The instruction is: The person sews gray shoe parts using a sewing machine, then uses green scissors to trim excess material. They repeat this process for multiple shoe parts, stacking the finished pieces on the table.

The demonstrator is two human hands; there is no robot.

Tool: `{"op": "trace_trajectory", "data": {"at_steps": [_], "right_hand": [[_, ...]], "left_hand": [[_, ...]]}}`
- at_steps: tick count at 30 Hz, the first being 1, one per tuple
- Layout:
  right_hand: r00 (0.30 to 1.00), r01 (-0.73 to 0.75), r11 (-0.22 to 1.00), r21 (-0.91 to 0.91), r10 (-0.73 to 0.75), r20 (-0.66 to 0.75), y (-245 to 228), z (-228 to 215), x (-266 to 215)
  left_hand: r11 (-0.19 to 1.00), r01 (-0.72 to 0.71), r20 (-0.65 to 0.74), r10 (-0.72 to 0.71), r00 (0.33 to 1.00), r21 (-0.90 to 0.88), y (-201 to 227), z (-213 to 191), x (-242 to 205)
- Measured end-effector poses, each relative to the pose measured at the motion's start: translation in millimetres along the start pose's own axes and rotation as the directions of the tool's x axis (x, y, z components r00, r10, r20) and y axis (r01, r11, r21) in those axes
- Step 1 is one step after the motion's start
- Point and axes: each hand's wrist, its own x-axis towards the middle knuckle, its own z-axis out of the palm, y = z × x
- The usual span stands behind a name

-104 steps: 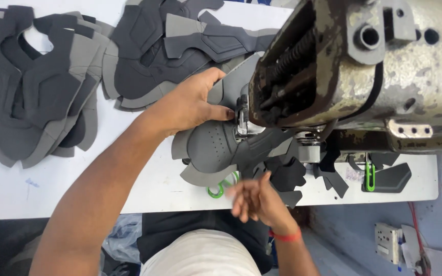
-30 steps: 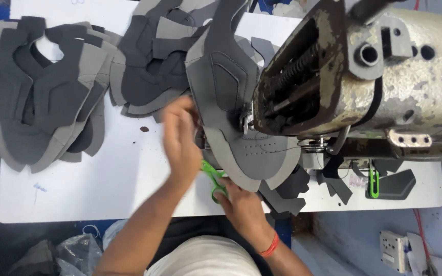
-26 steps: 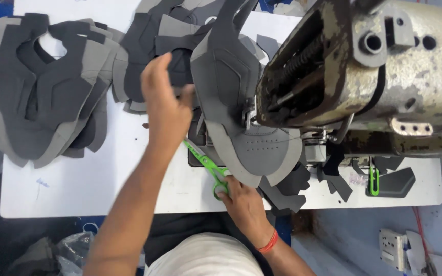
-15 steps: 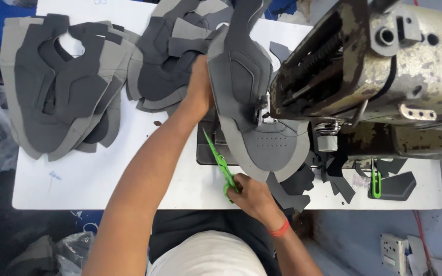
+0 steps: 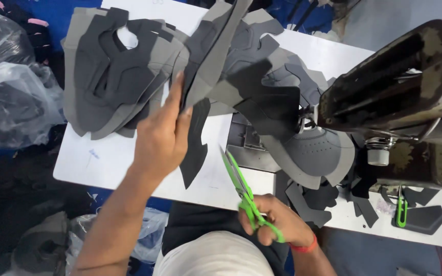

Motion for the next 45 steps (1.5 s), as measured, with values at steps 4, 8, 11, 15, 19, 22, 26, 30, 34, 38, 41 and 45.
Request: {"op": "trace_trajectory", "data": {"at_steps": [4,8,11,15,19,22,26,30,34,38,41,45], "right_hand": [[0.99,0.1,0.987,0.124,-0.111,0.088,-52,22,39],[0.986,0.132,0.985,0.109,-0.142,0.089,-70,29,54],[0.999,0.033,0.981,0.189,-0.026,-0.039,-62,34,57],[0.973,0.23,0.947,0.224,-0.216,-0.087,-6,22,53],[0.969,0.244,0.927,0.283,-0.218,-0.12,-5,22,51],[0.986,0.029,0.998,0.047,-0.021,-0.163,0,17,55],[0.822,-0.522,0.597,-0.609,0.161,-0.546,16,16,68],[0.819,-0.452,0.531,-0.717,-0.072,-0.57,42,1,59],[0.714,-0.227,0.586,-0.778,-0.444,-0.542,39,6,24],[0.58,-0.313,0.401,-0.861,-0.637,-0.508,54,6,-19],[0.45,-0.433,0.471,-0.768,-0.626,-0.637,79,-8,-61],[0.154,-0.589,0.643,-0.49,-0.506,-0.848,95,-25,-108]], "left_hand": [[1.0,0.007,-0.013,-0.008,1.0,-0.02,8,-4,-22],[0.999,0.026,-0.008,-0.027,1.0,-0.04,8,-1,-31],[0.999,-0.001,-0.024,0.0,1.0,-0.036,10,-1,-32],[1.0,-0.021,-0.036,0.021,0.999,0.0,19,-3,-20],[0.992,0.059,-0.028,-0.056,0.998,0.11,8,1,-10],[0.984,0.017,-0.111,0.002,0.994,0.178,-3,4,19],[0.851,-0.115,-0.154,0.223,0.963,0.513,-5,21,44],[0.972,-0.121,-0.06,0.136,0.989,0.201,3,43,25],[0.97,0.117,0.053,-0.108,0.993,-0.211,5,55,-18],[0.838,0.483,0.318,-0.4,0.859,-0.252,-19,83,-87],[0.727,0.633,0.565,-0.416,0.713,-0.264,-12,106,-137],[0.736,0.596,0.777,-0.155,0.61,-0.321,37,135,-169]]}}
